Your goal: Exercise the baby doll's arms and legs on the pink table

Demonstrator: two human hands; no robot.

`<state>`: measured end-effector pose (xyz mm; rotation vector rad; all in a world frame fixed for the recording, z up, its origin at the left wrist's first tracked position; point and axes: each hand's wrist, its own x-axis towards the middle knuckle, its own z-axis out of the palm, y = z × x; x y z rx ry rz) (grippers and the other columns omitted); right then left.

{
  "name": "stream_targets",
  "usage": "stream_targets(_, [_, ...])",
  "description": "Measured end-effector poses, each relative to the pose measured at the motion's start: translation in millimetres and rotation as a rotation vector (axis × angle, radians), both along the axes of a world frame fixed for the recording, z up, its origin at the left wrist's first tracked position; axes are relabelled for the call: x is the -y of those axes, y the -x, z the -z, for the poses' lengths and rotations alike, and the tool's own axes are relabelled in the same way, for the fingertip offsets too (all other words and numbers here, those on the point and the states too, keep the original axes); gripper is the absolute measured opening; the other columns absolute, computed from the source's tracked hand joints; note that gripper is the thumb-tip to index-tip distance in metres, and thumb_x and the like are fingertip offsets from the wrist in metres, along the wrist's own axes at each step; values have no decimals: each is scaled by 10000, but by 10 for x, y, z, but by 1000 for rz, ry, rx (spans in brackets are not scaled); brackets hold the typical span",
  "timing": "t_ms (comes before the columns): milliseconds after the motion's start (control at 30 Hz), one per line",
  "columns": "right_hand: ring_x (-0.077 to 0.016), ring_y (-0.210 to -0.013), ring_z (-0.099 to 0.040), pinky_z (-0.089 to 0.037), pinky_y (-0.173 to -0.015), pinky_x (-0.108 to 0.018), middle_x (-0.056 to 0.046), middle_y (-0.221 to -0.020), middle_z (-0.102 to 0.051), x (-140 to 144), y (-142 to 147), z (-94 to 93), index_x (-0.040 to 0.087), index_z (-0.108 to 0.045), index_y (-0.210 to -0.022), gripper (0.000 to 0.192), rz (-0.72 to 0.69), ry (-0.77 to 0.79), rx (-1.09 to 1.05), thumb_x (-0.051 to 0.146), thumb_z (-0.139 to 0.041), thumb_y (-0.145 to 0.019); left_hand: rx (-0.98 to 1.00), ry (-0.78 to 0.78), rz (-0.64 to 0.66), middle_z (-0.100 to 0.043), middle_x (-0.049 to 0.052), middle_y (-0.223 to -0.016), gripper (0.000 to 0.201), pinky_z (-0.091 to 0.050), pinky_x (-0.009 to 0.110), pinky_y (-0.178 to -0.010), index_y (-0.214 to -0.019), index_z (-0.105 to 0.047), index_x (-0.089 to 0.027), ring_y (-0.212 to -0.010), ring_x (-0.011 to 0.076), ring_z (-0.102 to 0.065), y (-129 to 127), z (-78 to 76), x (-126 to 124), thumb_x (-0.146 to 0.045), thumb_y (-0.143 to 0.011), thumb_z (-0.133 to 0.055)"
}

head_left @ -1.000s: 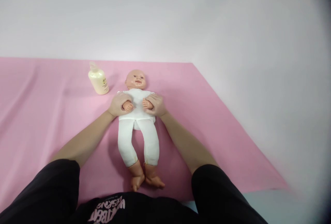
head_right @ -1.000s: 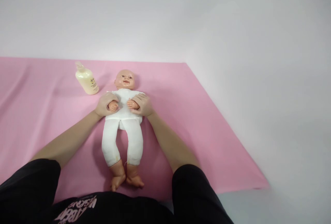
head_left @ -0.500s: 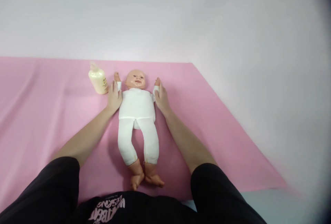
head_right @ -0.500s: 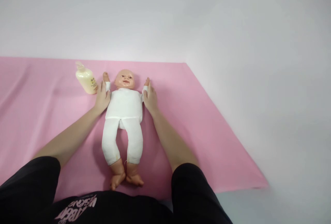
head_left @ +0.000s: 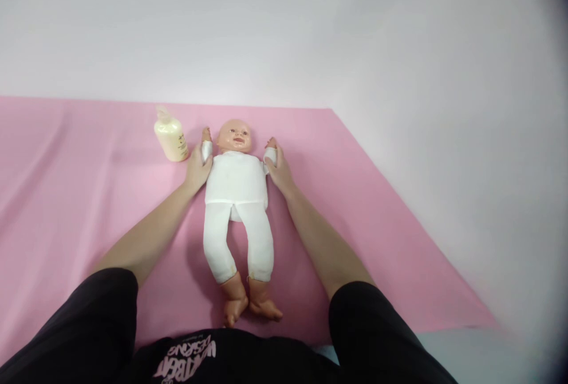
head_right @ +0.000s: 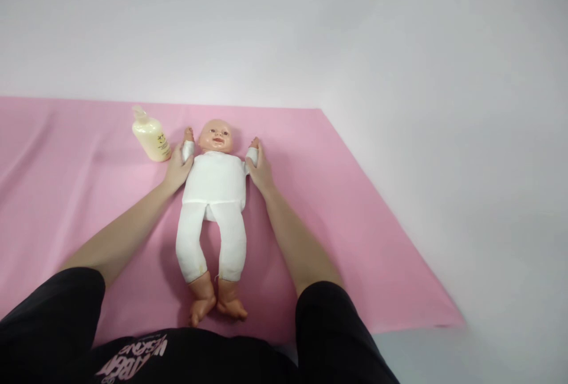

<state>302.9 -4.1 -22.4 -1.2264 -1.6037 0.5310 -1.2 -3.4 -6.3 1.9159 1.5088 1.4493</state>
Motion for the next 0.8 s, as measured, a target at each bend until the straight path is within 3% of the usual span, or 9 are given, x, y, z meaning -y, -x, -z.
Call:
stream_targets(167, [-298, -1506, -470, -464, -1198, -576, -195, -1641, -399, 52, 54, -45, 260, -103, -1615, 865, -38, -218, -39, 620, -548, -967, 131, 10, -28, -615, 174, -1352, 514, -473, 540, -1139, -1390, -490, -202, -1306, 333, -600, 0, 3, 12, -402, -946, -655])
stream_targets(267, [-304, -1508, -467, -460, -1201, -578, -191, -1631, -402, 124, 82, -74, 269, -132, -1594, 859, -54, -328, -42, 602, -593, -950, 207, -31, -30, -581, 172, -1388, 655, -530, 481, -1060, -1489, -401, -231, -1242, 291, -639, 0, -10, 32, -463, -940, -672])
stream_targets(333, [-319, -1464, -517, -476, -1187, -570, -194, -1590, -452, 180, 103, -89, 257, -212, -1569, 847, -57, -359, -39, 592, -638, -918, 209, -96, -10, -607, 160, -1341, 683, -564, 449, -985, -1480, -421, -227, -1153, 270, -672, -5, -41, 75, -507, -918, -688])
stream_targets(433, [-330, -1282, -651, -550, -1091, -539, -180, -1411, -617, 261, 142, -123, 235, -389, -1473, 751, -70, -372, 32, 555, -699, -868, 50, -203, 125, -701, 120, -1153, 508, -569, 451, -952, -1241, -610, -194, -1037, 269, -699, -24, -127, 192, -505, -854, -718])
stream_targets(567, [-263, -886, -720, -606, -826, -437, -84, -983, -739, 345, 202, -229, 236, -609, -1086, 335, -153, -482, 220, 474, -683, -863, -302, -258, 404, -753, 82, -969, 320, -557, 436, -916, -961, -679, -214, -943, 264, -710, -69, -260, 353, -473, -780, -729])
stream_targets(667, [-236, -767, -676, -577, -760, -409, -51, -809, -699, 391, 235, -323, 236, -609, -892, 241, -225, -514, 355, 473, -644, -866, -399, -260, 444, -764, 91, -946, 343, -541, 439, -895, -914, -666, -225, -926, 271, -708, -95, -318, 400, -524, -755, -720])
stream_targets(800, [-264, -830, -672, -571, -838, -450, -68, -822, -696, 427, 239, -372, 256, -639, -895, 275, -248, -401, 445, 528, -609, -870, -419, -219, 442, -767, 97, -946, 361, -534, 458, -888, -898, -664, -241, -919, 289, -709, -99, -328, 404, -559, -736, -717])
